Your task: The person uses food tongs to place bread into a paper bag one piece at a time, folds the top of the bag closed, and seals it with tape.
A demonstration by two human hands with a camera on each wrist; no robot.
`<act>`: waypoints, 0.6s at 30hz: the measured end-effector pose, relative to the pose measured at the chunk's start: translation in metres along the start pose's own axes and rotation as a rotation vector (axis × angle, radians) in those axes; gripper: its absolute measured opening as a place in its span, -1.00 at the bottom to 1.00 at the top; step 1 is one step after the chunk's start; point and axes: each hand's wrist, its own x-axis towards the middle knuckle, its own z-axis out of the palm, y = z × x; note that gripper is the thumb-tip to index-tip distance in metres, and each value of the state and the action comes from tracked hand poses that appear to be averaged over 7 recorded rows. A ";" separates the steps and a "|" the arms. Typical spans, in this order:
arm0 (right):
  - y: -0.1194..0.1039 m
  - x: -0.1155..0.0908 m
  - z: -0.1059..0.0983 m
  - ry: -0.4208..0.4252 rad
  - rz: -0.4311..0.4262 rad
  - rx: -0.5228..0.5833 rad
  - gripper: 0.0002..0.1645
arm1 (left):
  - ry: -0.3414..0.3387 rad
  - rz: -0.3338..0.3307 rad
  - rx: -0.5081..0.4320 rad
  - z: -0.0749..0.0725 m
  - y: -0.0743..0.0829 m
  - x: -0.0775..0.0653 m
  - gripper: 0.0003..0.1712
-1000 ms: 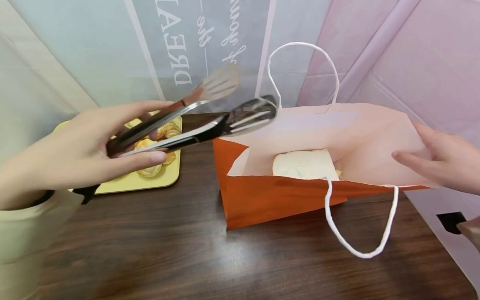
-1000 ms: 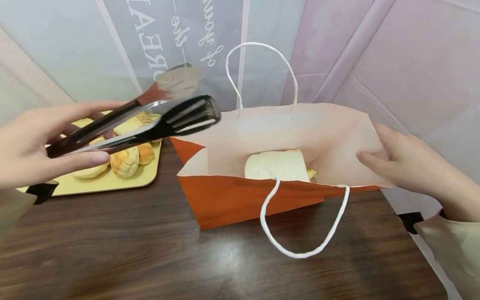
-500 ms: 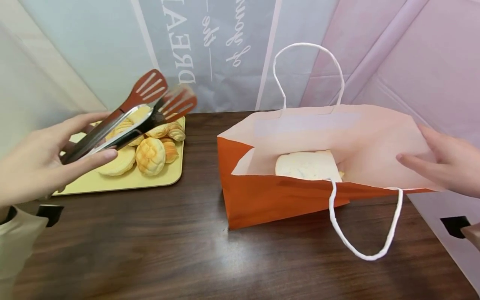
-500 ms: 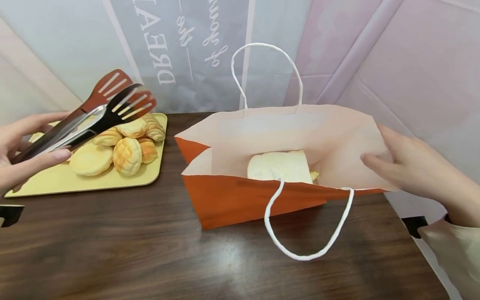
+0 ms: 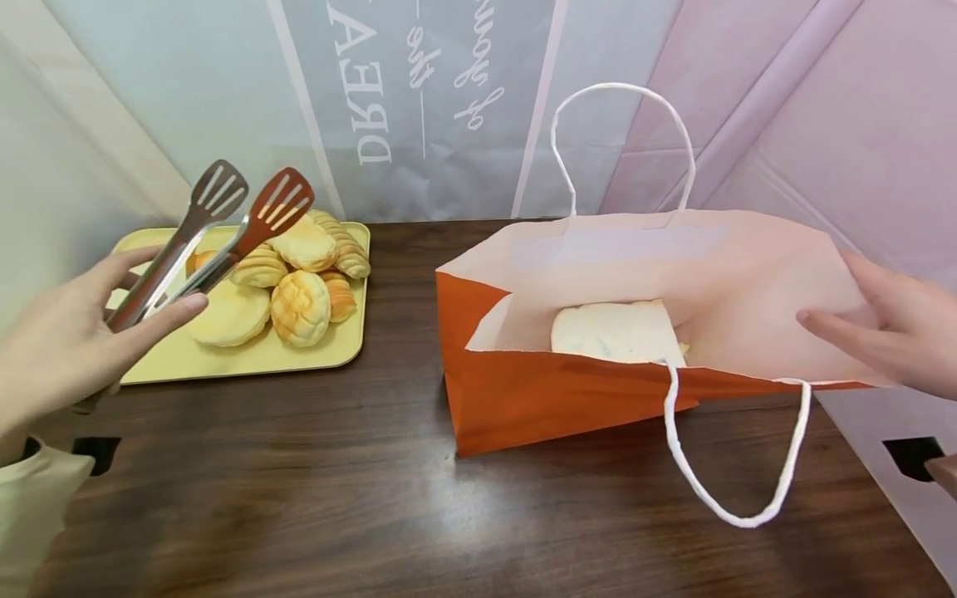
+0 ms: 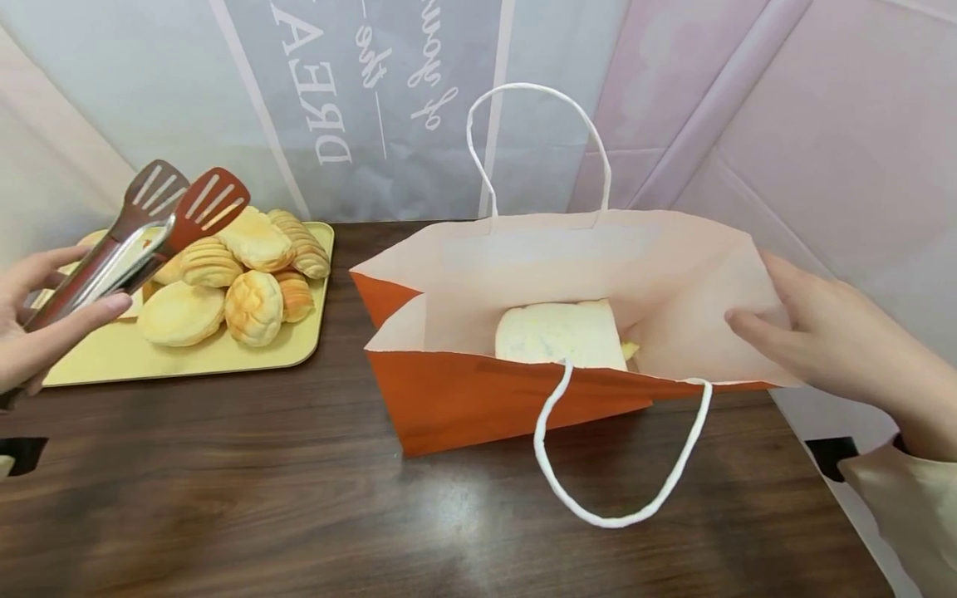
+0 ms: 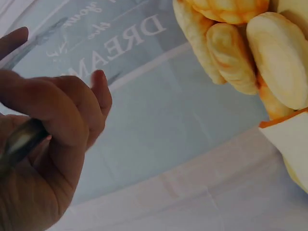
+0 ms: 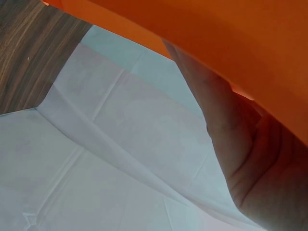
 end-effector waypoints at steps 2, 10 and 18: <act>0.001 -0.001 -0.001 0.008 -0.003 0.001 -0.15 | -0.002 -0.035 0.023 0.004 -0.007 0.004 -0.22; 0.000 -0.002 -0.002 -0.016 0.014 0.009 -0.10 | -0.004 -0.260 0.068 0.016 -0.037 0.008 0.07; 0.001 -0.003 0.001 -0.007 0.001 0.017 -0.09 | -0.086 -0.443 0.042 0.029 -0.068 0.005 0.27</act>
